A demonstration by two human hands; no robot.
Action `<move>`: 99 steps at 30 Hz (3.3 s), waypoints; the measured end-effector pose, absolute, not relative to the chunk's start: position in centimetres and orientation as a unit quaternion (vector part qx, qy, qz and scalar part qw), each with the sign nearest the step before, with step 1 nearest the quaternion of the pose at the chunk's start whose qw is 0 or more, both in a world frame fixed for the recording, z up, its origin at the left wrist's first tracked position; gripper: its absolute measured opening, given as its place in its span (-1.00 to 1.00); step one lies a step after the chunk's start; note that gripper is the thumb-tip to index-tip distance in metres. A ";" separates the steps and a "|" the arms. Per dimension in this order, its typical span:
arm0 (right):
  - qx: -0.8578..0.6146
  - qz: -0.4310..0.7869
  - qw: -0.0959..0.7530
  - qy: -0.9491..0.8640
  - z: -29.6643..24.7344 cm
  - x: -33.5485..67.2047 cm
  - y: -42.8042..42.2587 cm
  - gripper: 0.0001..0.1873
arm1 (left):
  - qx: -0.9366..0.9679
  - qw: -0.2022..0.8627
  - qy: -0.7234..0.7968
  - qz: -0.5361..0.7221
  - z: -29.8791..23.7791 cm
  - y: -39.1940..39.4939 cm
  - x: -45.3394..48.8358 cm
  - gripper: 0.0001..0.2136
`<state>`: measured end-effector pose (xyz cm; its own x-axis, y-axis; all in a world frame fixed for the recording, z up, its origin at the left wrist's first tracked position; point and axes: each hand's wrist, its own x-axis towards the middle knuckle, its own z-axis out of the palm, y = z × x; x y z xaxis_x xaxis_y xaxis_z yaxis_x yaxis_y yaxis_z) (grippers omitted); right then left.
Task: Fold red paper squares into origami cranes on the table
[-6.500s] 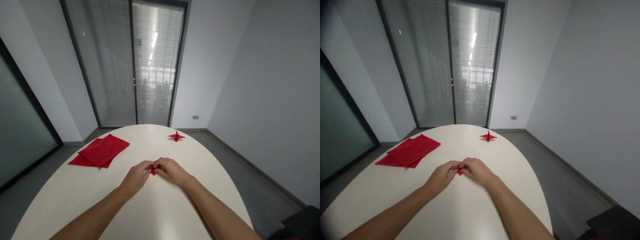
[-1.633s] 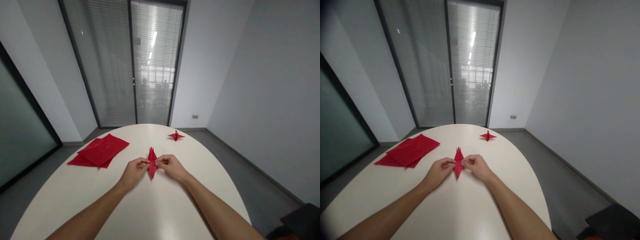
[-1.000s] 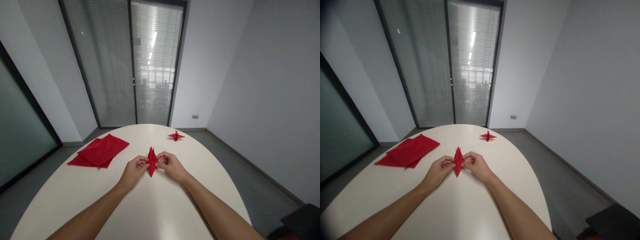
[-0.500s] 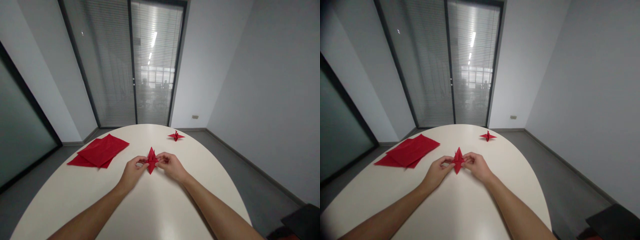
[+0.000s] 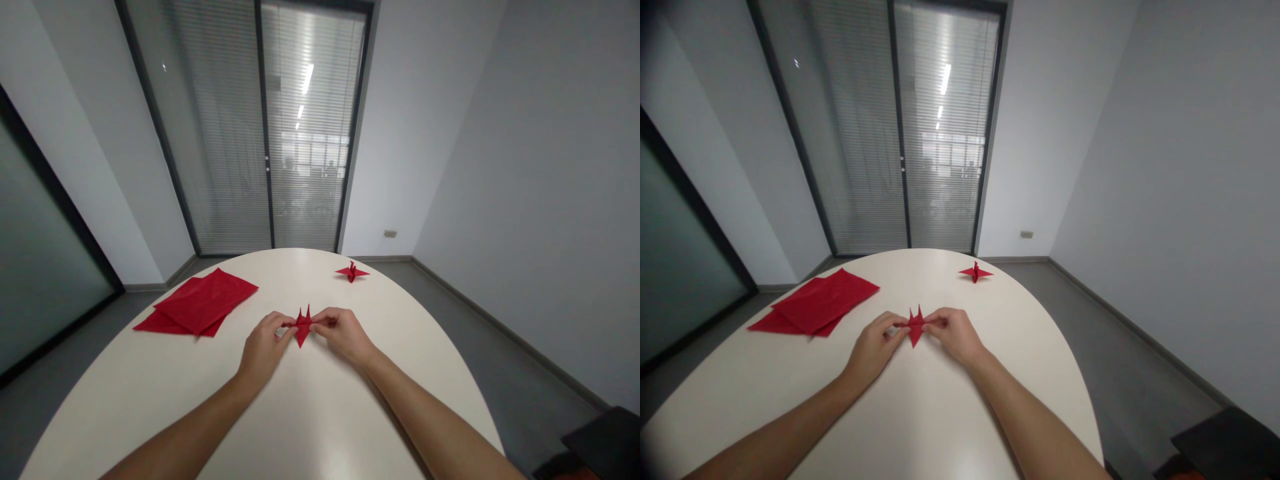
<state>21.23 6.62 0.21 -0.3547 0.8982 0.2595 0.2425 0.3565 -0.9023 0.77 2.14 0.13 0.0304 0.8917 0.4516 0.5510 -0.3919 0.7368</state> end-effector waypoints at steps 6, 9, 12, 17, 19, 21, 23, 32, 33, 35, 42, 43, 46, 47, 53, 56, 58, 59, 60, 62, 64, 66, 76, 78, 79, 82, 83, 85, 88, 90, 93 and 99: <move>-0.388 0.357 0.408 -0.746 0.5 21.3 6.4 -0.89 | 0.699 0.182 0.508 0.469 0.3 2.1 0.9 -0.88; -0.388 0.366 0.393 -0.749 0.5 21.3 6.2 -0.88 | 0.695 0.200 0.508 0.468 0.2 2.1 1.0 -0.88; -0.387 0.379 0.378 -0.751 0.7 21.2 6.1 -0.83 | 0.679 0.215 0.525 0.466 0.0 2.2 1.1 -0.86; -0.393 0.396 0.363 -0.747 1.4 21.0 5.8 -0.80 | 0.668 0.240 0.529 0.464 -0.2 2.2 1.2 -0.83; -0.386 0.398 0.359 -0.751 1.5 21.0 5.7 -0.80 | 0.671 0.243 0.529 0.461 -0.1 2.2 1.2 -0.82; -0.385 0.390 0.358 -0.756 1.5 21.1 5.6 -0.81 | 0.674 0.238 0.529 0.458 0.0 2.2 1.2 -0.83; -0.387 0.383 0.357 -0.759 1.4 21.1 5.7 -0.82 | 0.677 0.232 0.527 0.459 0.1 2.1 1.2 -0.84; -0.366 0.368 0.359 -0.776 1.5 21.0 5.5 -0.83 | 0.689 0.237 0.517 0.450 0.0 2.1 1.3 -0.85; -0.365 0.362 0.361 -0.778 1.5 21.0 5.4 -0.84 | 0.690 0.237 0.516 0.448 0.0 2.1 1.3 -0.84; -0.368 0.349 0.365 -0.781 1.5 20.8 5.3 -0.85 | 0.692 0.234 0.516 0.447 0.0 2.1 1.3 -0.85; -0.376 0.350 0.374 -0.772 1.2 20.6 5.6 -0.84 | 0.692 0.220 0.516 0.454 0.2 2.1 1.1 -0.82; -0.378 0.349 0.377 -0.770 1.1 20.6 5.7 -0.84 | 0.691 0.217 0.514 0.458 0.2 2.1 1.1 -0.81; -0.388 0.347 0.391 -0.759 0.7 20.9 6.1 -0.84 | 0.686 0.205 0.513 0.473 0.3 2.1 1.1 -0.77; -0.391 0.350 0.395 -0.754 0.6 20.9 6.2 -0.84 | 0.686 0.202 0.513 0.476 0.3 2.1 1.1 -0.76; -0.377 0.373 0.403 -0.746 0.7 21.0 6.2 -0.82 | 0.691 0.216 0.512 0.462 0.0 2.1 1.1 -0.74; -0.375 0.375 0.401 -0.747 0.9 21.0 6.1 -0.81 | 0.674 0.242 0.517 0.469 -0.2 2.3 1.0 -0.72; -0.374 0.383 0.404 -0.742 0.9 21.0 6.1 -0.79 | 0.663 0.261 0.518 0.473 -0.3 2.4 0.9 -0.71; -0.371 0.390 0.408 -0.738 0.8 21.0 6.1 -0.77 | 0.660 0.267 0.518 0.474 -0.4 2.5 0.9 -0.71; -0.368 0.396 0.411 -0.734 0.8 21.0 6.2 -0.76 | 0.659 0.270 0.518 0.474 -0.5 2.5 0.9 -0.70; -0.360 0.409 0.416 -0.728 0.7 21.0 6.3 -0.74 | 0.660 0.270 0.518 0.472 -0.5 2.6 0.9 -0.70; -0.353 0.417 0.417 -0.727 0.6 21.0 6.4 -0.73 | 0.661 0.268 0.519 0.471 -0.6 2.6 1.0 -0.69; -0.353 0.412 0.416 -0.729 0.5 21.0 6.4 -0.74 | 0.658 0.267 0.522 0.472 -0.7 2.6 1.1 -0.70; -0.367 0.357 0.392 -0.765 0.4 21.0 6.2 -0.79 | 0.650 0.274 0.521 0.481 -0.8 2.8 0.9 -0.83; -0.384 0.345 0.407 -0.753 0.6 21.1 6.1 -0.78 | 0.648 0.274 0.521 0.483 -0.9 2.8 0.8 -0.85; -0.389 0.337 0.420 -0.747 0.7 21.1 6.1 -0.75 | 0.648 0.275 0.522 0.482 -0.9 2.8 0.8 -0.86; -0.376 0.312 0.464 -0.739 1.2 21.4 6.1 -0.64 | 0.650 0.280 0.523 0.475 -0.9 2.9 0.8 -0.86; -0.369 0.304 0.474 -0.740 1.4 21.6 6.1 -0.62 | 0.650 0.281 0.524 0.473 -0.8 2.8 0.9 -0.86; -0.358 0.291 0.483 -0.744 1.7 21.8 6.2 -0.63 | 0.650 0.285 0.524 0.470 -0.7 2.8 0.9 -0.85; -0.360 0.273 0.482 -0.751 1.8 21.9 6.3 -0.71 | 0.652 0.295 0.523 0.463 -0.6 2.7 0.9 -0.84; -0.367 0.267 0.478 -0.753 1.8 21.9 6.4 -0.74 | 0.652 0.300 0.522 0.461 -0.6 2.7 0.9 -0.84; -0.371 0.267 0.474 -0.753 1.7 21.8 6.4 -0.77 | 0.651 0.301 0.517 0.466 -0.8 2.7 0.9 -0.84; -0.371 0.277 0.473 -0.750 1.8 21.8 6.3 -0.82 | 0.648 0.300 0.509 0.481 -0.9 2.8 0.8 -0.85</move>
<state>21.82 6.26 1.85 -0.2781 0.8174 0.5045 0.2944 0.5724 -0.7653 0.82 2.83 -0.91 0.0196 0.9482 0.3171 0.3712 -0.3014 0.8783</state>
